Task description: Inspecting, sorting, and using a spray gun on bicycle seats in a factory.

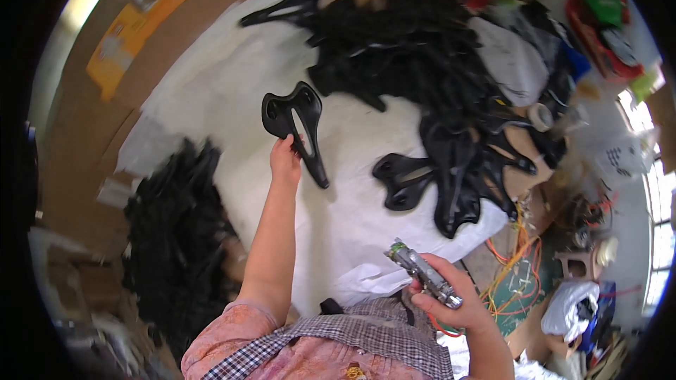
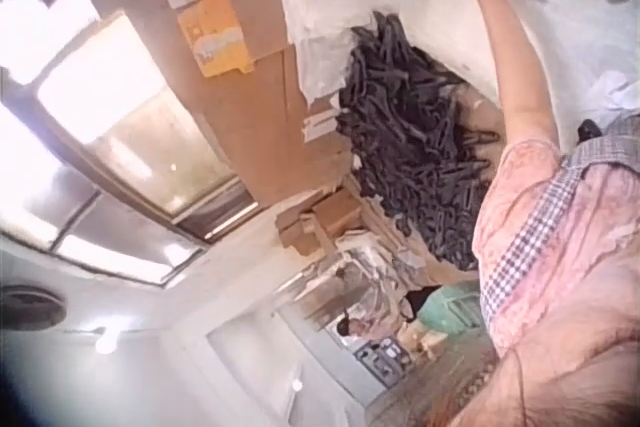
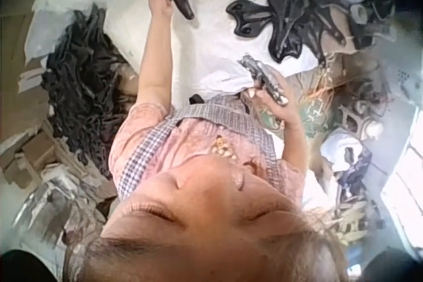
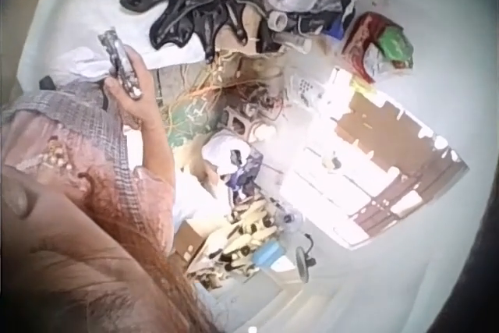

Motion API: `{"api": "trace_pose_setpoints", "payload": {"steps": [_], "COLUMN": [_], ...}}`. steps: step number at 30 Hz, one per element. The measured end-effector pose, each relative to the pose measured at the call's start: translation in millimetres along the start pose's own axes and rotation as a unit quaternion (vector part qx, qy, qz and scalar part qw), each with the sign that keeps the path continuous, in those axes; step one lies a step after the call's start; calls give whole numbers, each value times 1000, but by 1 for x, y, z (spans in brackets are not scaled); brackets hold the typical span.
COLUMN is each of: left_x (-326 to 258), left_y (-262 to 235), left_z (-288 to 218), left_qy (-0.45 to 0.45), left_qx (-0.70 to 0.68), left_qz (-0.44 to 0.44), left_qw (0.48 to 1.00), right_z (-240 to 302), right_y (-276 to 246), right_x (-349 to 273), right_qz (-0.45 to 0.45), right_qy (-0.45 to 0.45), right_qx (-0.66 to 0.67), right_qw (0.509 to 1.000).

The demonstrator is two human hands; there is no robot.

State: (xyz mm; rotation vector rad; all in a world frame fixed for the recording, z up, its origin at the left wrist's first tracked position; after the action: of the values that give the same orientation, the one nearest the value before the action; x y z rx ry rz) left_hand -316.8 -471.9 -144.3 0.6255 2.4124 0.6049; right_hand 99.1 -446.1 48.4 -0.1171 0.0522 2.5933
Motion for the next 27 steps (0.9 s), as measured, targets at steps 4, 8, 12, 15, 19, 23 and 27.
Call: {"api": "trace_pose_setpoints", "payload": {"steps": [4, 8, 12, 15, 19, 23, 27], "left_x": [-28, -47, -66, -70, -95, -44, -14], "left_y": [-46, -85, -106, -137, -186, -135, 51], "left_z": [-29, -32, -21, -29, -87, -26, 96], "left_qy": [22, 22, 7, 50, 258, 101, -52], "left_qx": [-32, -9, 21, 75, -299, -67, 371], "left_qz": [-100, -149, -175, -202, -105, -101, 43], "left_qw": [994, 989, 984, 975, 913, 987, 926], "right_z": [-5, 25, 36, 32, 9, -2, -10], "right_y": [16, 36, 46, 36, 13, 2, -11], "right_x": [23, 45, 39, 22, -1, -13, -27], "right_qz": [83, 58, 9, 78, 74, 27, -15], "right_qy": [-6, -99, -128, -83, -62, -48, -35], "right_qx": [-81, -89, -3, -55, -65, -21, -31], "right_qw": [993, 989, 992, 992, 993, 998, 999]}}
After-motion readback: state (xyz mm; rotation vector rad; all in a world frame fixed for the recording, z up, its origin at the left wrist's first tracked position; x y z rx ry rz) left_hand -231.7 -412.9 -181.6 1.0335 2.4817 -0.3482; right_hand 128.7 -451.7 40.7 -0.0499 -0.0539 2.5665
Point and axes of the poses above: each hand's wrist, its own x-axis towards the middle knuckle, its own y-axis out of the palm, z = x × y, the point moved 1 cm from there along x, towards the middle knuckle, and after that the axes turned 9 degrees about -y, right-handed, at the moved point
